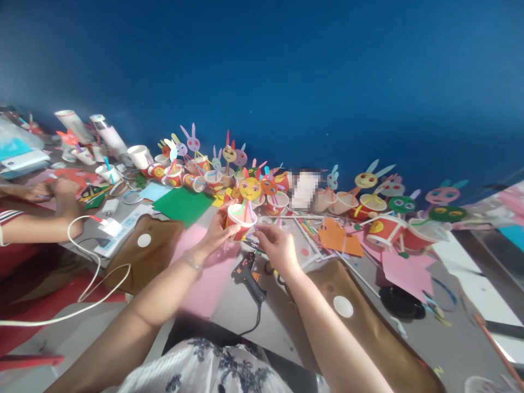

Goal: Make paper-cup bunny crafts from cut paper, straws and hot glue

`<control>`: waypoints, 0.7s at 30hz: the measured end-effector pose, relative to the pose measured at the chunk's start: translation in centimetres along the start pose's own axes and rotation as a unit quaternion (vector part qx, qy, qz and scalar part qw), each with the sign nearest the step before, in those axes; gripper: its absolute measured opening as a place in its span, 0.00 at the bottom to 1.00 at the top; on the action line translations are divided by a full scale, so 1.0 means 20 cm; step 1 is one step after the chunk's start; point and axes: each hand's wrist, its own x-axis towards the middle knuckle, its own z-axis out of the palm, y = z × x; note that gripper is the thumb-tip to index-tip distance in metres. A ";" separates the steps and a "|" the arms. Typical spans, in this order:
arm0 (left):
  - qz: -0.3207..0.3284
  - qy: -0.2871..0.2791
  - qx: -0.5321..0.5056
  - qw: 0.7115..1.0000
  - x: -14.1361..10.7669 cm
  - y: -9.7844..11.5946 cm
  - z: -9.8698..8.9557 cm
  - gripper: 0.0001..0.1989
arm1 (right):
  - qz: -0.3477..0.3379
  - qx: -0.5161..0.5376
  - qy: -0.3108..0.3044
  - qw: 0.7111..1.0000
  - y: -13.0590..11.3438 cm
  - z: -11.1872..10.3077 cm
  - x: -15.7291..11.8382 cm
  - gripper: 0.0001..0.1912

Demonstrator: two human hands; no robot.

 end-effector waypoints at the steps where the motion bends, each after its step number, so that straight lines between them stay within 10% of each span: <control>1: 0.001 0.001 0.002 1.000 0.00 0.00 0.00 0.32 | -0.001 -0.003 0.001 1.000 0.00 0.01 0.00 0.16; 13: -0.030 -0.019 -0.027 0.999 -0.01 -0.01 0.03 0.28 | -0.002 -0.008 -0.011 1.000 0.08 0.02 -0.01 0.11; 21: -0.056 0.063 -0.054 0.995 0.00 -0.04 0.04 0.23 | -0.024 0.035 -0.021 0.999 0.11 0.05 -0.01 0.14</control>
